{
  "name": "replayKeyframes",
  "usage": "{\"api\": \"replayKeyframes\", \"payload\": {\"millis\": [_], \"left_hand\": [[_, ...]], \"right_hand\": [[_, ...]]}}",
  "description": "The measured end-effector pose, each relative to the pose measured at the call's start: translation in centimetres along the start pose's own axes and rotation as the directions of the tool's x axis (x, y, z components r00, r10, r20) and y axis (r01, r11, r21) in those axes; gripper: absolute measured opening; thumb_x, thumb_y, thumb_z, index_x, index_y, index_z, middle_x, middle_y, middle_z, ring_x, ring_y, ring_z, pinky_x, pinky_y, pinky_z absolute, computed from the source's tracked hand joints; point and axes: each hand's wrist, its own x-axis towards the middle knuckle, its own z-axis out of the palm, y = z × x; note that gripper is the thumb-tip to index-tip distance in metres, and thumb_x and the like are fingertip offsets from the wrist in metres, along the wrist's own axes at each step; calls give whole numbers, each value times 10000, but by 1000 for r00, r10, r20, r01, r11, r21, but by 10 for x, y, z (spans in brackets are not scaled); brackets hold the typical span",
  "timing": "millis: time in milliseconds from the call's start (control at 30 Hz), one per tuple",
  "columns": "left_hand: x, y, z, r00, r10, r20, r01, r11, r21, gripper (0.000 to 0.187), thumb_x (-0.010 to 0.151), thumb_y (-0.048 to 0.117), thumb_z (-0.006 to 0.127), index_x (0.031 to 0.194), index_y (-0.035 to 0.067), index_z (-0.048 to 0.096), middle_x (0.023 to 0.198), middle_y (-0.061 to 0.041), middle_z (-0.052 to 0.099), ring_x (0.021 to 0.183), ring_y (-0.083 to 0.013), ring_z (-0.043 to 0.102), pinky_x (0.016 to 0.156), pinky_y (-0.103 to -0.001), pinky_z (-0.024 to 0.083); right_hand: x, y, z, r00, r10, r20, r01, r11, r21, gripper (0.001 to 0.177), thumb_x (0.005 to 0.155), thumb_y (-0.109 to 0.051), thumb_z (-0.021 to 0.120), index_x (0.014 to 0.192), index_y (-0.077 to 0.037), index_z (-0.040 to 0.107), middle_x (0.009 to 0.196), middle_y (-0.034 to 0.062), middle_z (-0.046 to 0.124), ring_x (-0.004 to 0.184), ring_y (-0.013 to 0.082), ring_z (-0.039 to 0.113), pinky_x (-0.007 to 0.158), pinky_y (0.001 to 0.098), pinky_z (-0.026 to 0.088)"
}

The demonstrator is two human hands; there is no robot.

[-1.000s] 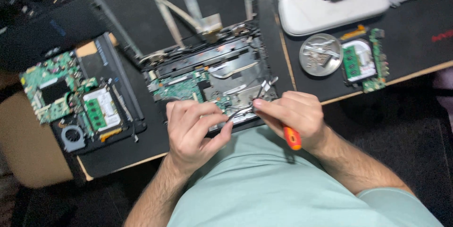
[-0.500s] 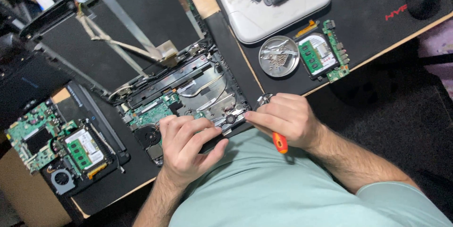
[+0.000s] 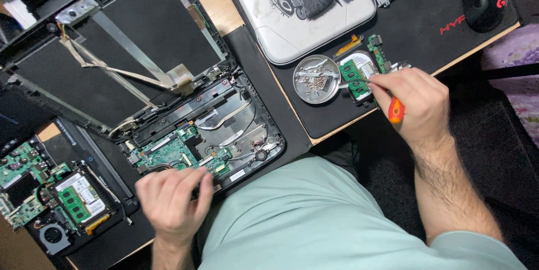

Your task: The person uses a screwdriver to remove screws from a disassembled laptop motherboard. They carefully lift and detach a small circuit board from the main assembly and place it on the desk. The person continues to unscrew components from the laptop chassis.

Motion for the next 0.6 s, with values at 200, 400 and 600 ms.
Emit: {"api": "replayKeyframes", "payload": {"millis": [200, 400, 600], "left_hand": [[-61, -25, -7, 977, -131, -169, 153, 981, 122, 211, 1186, 236, 895, 1119, 37, 918, 1120, -130, 868, 1026, -349, 707, 1026, -512, 474], [-71, -32, -1, 974, -160, -163, 173, 983, 65, 262, 1199, 280, 863, 1165, 24, 912, 1116, -126, 816, 994, -351, 686, 1000, -507, 481], [-73, -33, 0, 975, -169, -143, 178, 983, 54, 218, 1197, 255, 868, 1116, 58, 921, 1082, -104, 808, 963, -343, 708, 1001, -499, 498]], "right_hand": [[-1, 14, 8, 995, 94, -30, -96, 994, -62, 133, 1205, 94, 1006, 1258, 19, 909, 1173, 168, 881, 979, 356, 780, 959, 487, 623], [3, 28, 9, 985, 164, -44, -169, 976, -140, 167, 1236, 88, 1023, 1266, -33, 912, 1154, 148, 845, 992, 363, 793, 940, 491, 619], [0, 50, 7, 951, 286, -116, -304, 935, -182, 142, 1247, 48, 1028, 1263, -53, 931, 1048, 101, 791, 918, 293, 747, 892, 476, 596]]}}
